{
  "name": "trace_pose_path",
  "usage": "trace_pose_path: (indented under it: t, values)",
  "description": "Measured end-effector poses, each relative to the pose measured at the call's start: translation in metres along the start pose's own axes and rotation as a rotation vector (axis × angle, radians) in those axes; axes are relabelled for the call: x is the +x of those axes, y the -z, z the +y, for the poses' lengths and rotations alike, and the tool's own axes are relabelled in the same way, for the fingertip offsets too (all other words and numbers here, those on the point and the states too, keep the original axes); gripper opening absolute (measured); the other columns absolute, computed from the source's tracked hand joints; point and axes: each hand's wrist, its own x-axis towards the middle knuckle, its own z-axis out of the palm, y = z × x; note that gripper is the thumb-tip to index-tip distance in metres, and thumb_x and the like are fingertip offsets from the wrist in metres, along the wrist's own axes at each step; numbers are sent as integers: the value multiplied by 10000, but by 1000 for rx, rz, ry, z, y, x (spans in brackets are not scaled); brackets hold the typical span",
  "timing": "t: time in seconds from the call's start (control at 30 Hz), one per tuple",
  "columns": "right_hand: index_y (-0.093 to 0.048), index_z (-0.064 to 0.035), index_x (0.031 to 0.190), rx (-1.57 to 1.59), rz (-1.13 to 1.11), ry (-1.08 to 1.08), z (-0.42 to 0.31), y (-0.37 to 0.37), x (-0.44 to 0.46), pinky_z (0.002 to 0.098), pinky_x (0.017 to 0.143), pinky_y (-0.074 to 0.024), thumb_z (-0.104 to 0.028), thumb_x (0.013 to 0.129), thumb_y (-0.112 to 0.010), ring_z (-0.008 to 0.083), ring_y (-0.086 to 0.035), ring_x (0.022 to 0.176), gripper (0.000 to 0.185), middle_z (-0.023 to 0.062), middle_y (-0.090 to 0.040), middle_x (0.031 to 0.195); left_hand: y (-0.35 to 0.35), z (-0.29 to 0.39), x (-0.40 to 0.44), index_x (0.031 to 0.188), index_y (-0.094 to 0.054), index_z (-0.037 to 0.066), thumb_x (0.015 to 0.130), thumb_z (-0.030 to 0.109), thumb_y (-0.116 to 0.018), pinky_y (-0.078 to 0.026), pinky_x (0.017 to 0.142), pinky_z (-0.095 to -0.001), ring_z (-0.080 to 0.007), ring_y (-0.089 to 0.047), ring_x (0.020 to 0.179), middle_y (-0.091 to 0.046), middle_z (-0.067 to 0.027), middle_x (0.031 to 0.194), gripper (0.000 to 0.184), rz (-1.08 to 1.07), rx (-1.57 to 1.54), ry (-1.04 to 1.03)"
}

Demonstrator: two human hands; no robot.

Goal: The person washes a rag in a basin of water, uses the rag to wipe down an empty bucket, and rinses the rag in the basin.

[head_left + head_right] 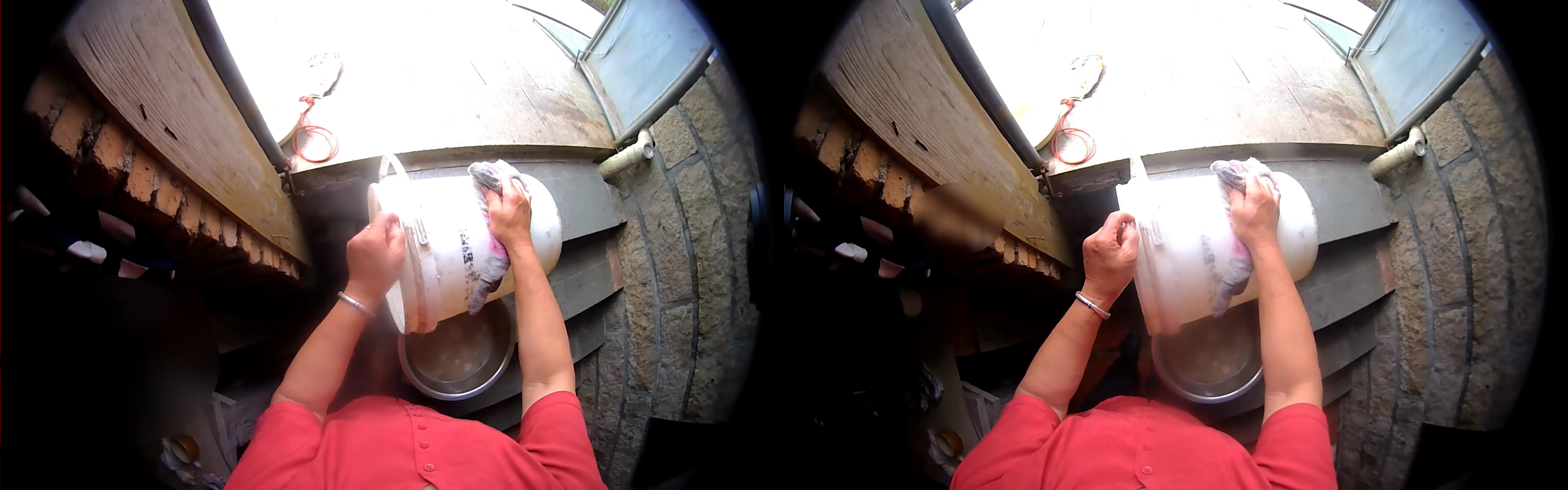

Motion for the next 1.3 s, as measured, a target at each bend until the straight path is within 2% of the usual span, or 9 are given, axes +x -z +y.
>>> trace_pose_path:
  t: [0.23,0.37,0.5,0.7,0.77,0.93,1.07,1.2,1.3]
  values:
    - [-610,-45,1025,21,-29,-59,-1,6,-4,489,932,-365,-241,845,-592,383,-576,975,267,201,-645,977,9,-104,45,941,-669,87,859,250,-597,-466,847,-458,-342,-580,1053,-606,-194,1151,196,-356,514,557]
    - [-616,-52,1043,22,-17,-52,-2,4,-3,482,965,-350,-232,835,-590,369,-576,994,276,181,-647,1007,10,-90,32,1179,-575,182,816,198,-645,-319,957,-617,-273,-271,1373,-239,-119,1525,370,-235,570,498]
    - [-625,-53,1062,-3,15,-10,-2,3,-1,462,949,-373,-212,839,-593,362,-582,997,276,168,-653,1019,9,-82,20,907,-654,37,842,131,-594,-426,938,-414,-340,-535,1135,-569,-184,1233,129,-45,77,303]
    - [-618,-59,1010,8,-17,-60,-6,2,1,468,977,-346,-219,818,-582,334,-593,985,253,132,-663,1011,-17,6,-2,1337,-429,27,942,164,-544,-450,906,-308,-167,-578,1008,-619,-143,1122,434,-125,-248,376]
    - [-611,-55,978,-38,-9,-39,-6,0,1,467,964,-356,-211,814,-585,335,-598,966,228,141,-664,993,-34,-4,1,1291,-483,54,918,131,-528,-460,895,-342,-255,-616,1007,-642,-192,1092,384,8,-411,280]
    - [-580,-23,1128,-21,88,85,-2,11,-39,452,982,-363,-170,793,-620,326,-567,1072,368,160,-639,1077,-40,-20,11,1222,-529,12,913,25,-471,-489,764,-265,-124,-595,823,-659,-84,960,314,-30,-617,410]
    - [-576,-25,1120,-165,298,-159,65,38,-53,444,955,-394,-164,834,-604,335,-573,1060,319,171,-638,1082,-33,-8,23,1265,-456,1,963,30,-439,-492,749,-221,-107,-609,853,-658,-109,974,304,-105,-735,476]
    - [-528,-15,1196,640,337,-733,160,59,-112,421,930,-448,-232,972,-506,290,-564,1119,313,115,-598,1206,-37,-19,31,1263,-463,-1,957,32,-458,-495,748,-224,-108,-607,843,-653,-98,969,307,-117,-742,463]
    - [-481,-56,1302,1393,464,-765,168,65,-165,434,1029,-395,-313,992,-450,286,-506,1203,404,86,-545,1300,-40,-29,51,1271,-461,3,952,31,-470,-498,753,-228,-119,-606,852,-642,-101,991,320,-153,-771,537]
